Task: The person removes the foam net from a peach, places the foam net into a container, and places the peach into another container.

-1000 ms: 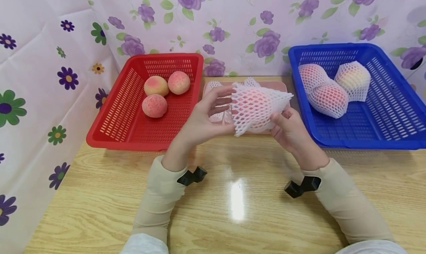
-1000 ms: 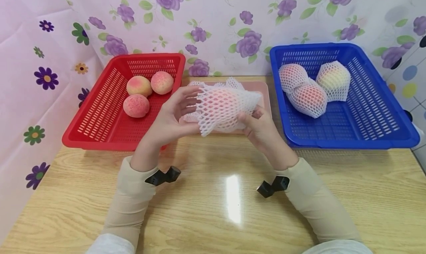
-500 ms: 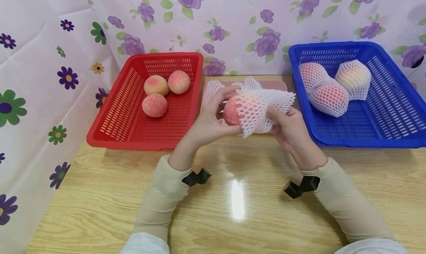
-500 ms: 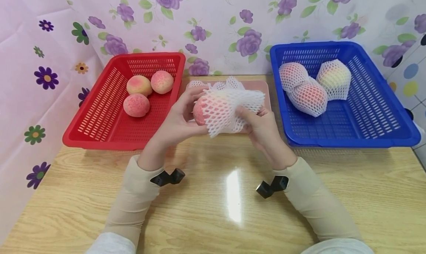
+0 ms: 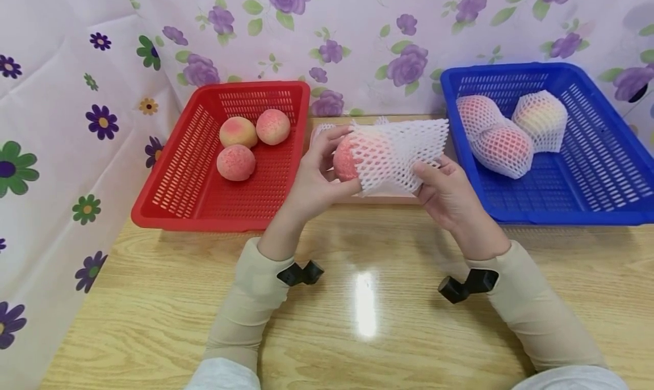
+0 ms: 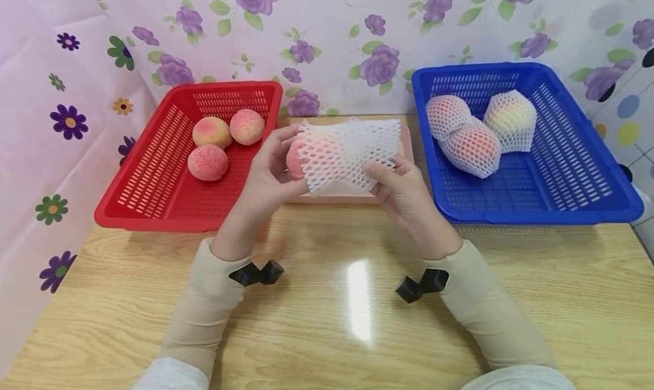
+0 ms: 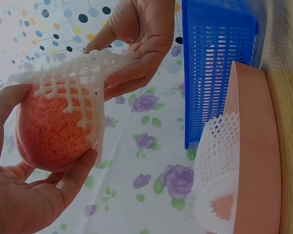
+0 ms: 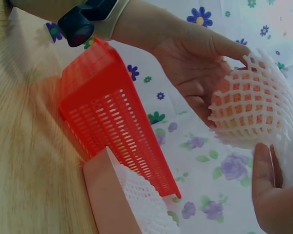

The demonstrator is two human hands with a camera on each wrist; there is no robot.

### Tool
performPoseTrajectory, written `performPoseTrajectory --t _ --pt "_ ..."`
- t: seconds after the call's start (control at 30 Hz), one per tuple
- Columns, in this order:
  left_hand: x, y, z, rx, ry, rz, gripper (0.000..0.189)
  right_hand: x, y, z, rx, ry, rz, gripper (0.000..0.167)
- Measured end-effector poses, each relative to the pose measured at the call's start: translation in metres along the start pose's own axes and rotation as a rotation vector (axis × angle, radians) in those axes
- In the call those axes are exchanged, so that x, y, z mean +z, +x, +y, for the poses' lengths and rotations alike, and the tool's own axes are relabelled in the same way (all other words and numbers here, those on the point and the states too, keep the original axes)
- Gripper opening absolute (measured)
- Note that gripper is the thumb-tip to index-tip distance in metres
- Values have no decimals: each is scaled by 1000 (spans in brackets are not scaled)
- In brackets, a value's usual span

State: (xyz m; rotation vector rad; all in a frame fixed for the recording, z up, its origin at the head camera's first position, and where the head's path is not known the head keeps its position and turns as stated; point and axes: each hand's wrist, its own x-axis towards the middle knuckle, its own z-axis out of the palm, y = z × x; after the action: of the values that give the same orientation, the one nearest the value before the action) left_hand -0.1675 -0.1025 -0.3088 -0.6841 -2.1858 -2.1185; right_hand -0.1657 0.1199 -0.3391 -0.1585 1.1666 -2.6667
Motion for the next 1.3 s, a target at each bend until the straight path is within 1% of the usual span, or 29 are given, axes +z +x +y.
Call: performPoseTrajectory --t 0.03,0.17,0.27,0.33,0.4,0.47,0.53,0.63,0.67,0.77,0.9,1.0,1.1,1.23,1.3 --pt "0 0 0 4 -12 10 70 0 0 0 1 14 -33 19" --pt "0 0 0 9 -43 53 68 -1 0 2 13 130 -180 27" --pt "2 -1 -1 7 -54 88 68 1 -1 7 27 235 -228 31" --pt "3 -2 -2 16 -69 105 68 4 -1 10 26 296 -219 37" --pt "5 -3 -3 26 -79 123 68 7 -1 14 32 360 -176 43" --pt "7 -4 -5 41 -81 135 69 10 0 17 69 412 -97 42" --pt "8 -6 -6 58 -71 138 70 13 -1 20 112 425 -20 37" --pt "10 -7 -6 90 -38 121 72 18 -2 23 156 400 57 27" --pt "10 -7 -5 95 -29 116 72 19 -3 23 147 376 65 25" --pt "9 -8 -4 108 7 107 72 22 -3 22 83 339 64 23" --pt "6 -10 2 111 34 117 74 26 -2 13 11 269 64 25" --pt "3 -12 7 104 45 129 74 31 0 2 5 209 89 18" --pt "-2 -13 13 81 54 138 74 36 4 -11 6 169 101 14" --pt "-11 -15 21 49 62 127 73 44 8 -29 -7 81 115 18" --pt "-16 -14 25 40 74 117 73 47 10 -36 -23 36 122 18"
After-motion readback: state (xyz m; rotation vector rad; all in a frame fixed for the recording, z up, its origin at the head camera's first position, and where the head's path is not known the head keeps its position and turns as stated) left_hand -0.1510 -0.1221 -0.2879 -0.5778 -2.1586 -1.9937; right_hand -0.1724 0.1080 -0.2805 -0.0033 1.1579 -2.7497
